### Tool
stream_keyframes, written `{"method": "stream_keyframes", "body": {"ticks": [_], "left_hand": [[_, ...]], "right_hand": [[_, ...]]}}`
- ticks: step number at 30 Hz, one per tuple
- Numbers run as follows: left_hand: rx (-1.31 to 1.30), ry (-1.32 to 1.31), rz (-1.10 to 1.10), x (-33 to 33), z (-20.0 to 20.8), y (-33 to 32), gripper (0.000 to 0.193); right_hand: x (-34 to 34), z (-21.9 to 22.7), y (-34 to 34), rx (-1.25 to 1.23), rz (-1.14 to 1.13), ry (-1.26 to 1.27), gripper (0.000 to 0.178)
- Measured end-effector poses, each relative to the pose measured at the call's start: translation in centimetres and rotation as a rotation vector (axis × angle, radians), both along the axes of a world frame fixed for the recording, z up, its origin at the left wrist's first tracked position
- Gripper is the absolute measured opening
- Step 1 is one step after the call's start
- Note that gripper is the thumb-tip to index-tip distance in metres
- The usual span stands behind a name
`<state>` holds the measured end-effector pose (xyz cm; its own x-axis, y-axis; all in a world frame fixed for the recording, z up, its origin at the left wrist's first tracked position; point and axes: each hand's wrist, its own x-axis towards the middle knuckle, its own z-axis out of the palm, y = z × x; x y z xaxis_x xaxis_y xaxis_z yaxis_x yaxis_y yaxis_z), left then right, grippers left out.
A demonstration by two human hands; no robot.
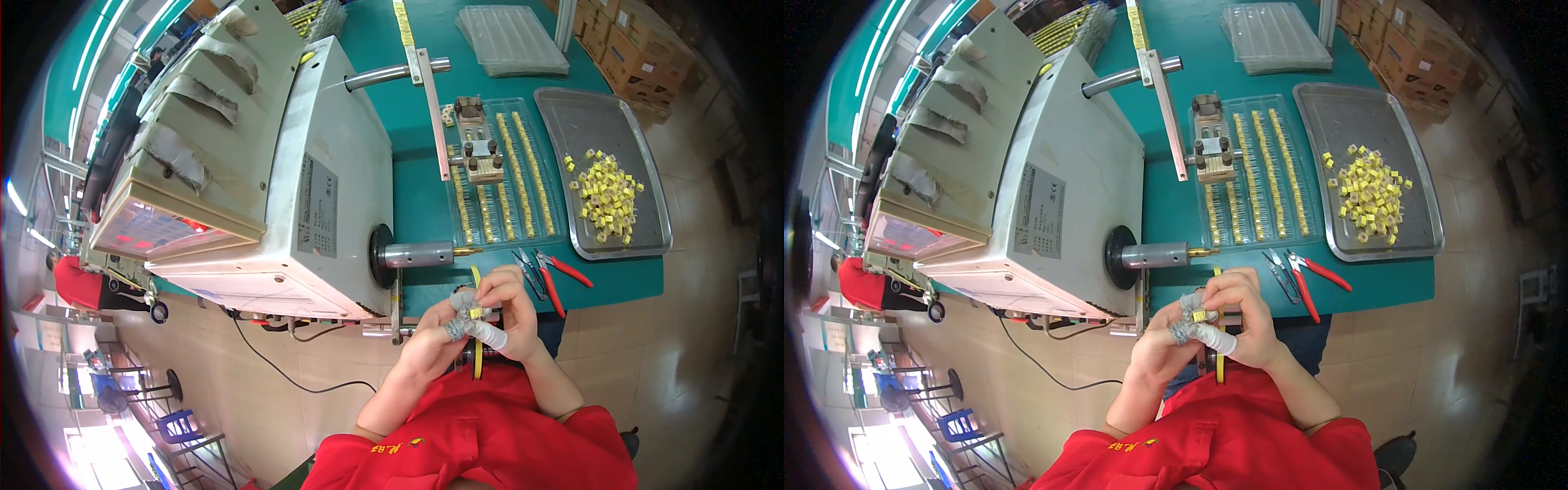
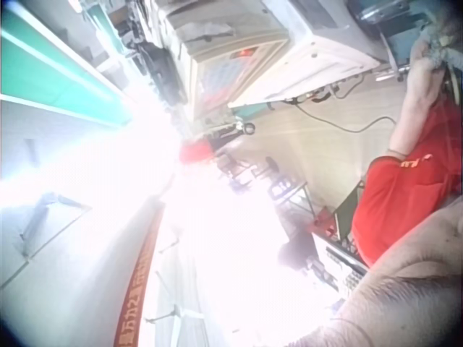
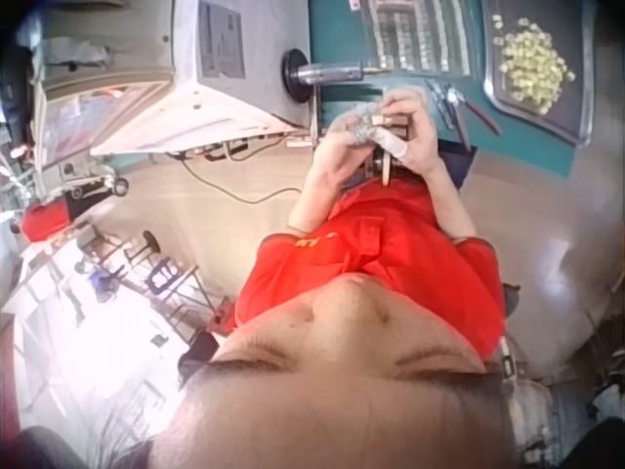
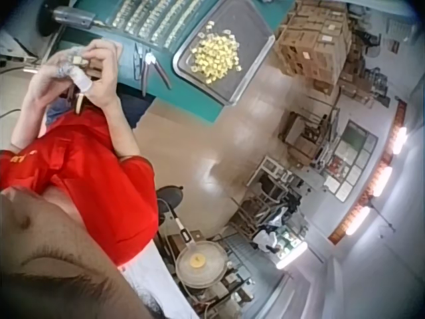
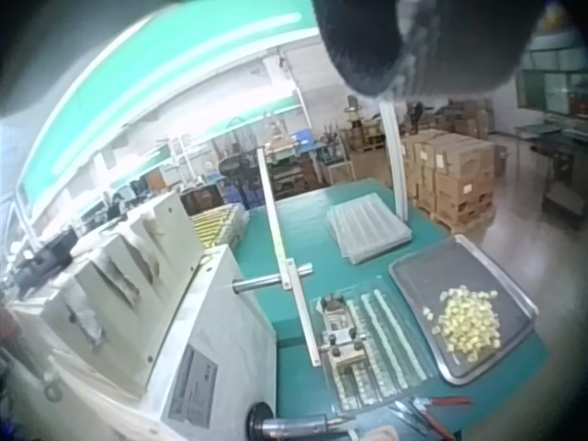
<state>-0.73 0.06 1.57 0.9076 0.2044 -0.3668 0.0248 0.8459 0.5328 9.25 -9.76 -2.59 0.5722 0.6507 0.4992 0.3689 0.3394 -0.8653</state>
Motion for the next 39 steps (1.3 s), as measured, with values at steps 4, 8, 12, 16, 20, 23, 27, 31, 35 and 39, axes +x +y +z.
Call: {"method": "stream_keyframes", "body": {"ticks": [4, 8, 12, 16, 20, 23, 27, 31, 35, 39], "left_hand": [[0.027, -0.037, -0.036, -0.1, -0.6, 0.1, 0.039], [0.161, -0.165, -0.032, -0.5, -1.8, -0.2, 0.034], [0.614, -0.115, 0.098, -0.3, -1.9, -0.6, 0.032], [0.166, -0.113, 0.083, -0.6, -1.2, -0.4, 0.032], [0.124, -0.163, 0.07, -0.5, -1.4, -0.3, 0.032], [0.135, -0.185, 0.091, -0.6, -1.5, -0.5, 0.033], [0.368, -0.106, 0.18, -0.5, -1.4, -1.0, 0.032], [0.562, -0.083, 0.219, 0.0, -1.3, -1.1, 0.03], [0.637, -0.074, 0.233, 0.4, -0.8, -1.0, 0.03], [0.71, -0.025, 0.229, 0.9, -0.9, -0.8, 0.025]], "right_hand": [[-0.1, -0.1, 0.0, 0.004, 0.038, 0.058, 0.034], [-0.5, 0.4, 0.4, 0.046, 0.06, 0.099, 0.033], [-0.9, 0.4, 0.8, 0.073, 0.068, 0.117, 0.032], [-1.6, 0.9, 1.1, 0.045, -0.066, 0.019, 0.032], [-2.3, 0.0, 1.1, 0.038, -0.117, 0.031, 0.03], [-2.6, -0.1, 1.2, 0.049, -0.128, 0.047, 0.028], [-2.9, 0.0, 1.2, 0.108, -0.044, 0.185, 0.026], [-2.5, 0.5, 1.4, 0.172, 0.031, 0.305, 0.024], [-2.1, 0.8, 1.5, 0.164, 0.07, 0.331, 0.025], [-1.6, 0.8, 1.5, 0.136, 0.057, 0.385, 0.028]]}}
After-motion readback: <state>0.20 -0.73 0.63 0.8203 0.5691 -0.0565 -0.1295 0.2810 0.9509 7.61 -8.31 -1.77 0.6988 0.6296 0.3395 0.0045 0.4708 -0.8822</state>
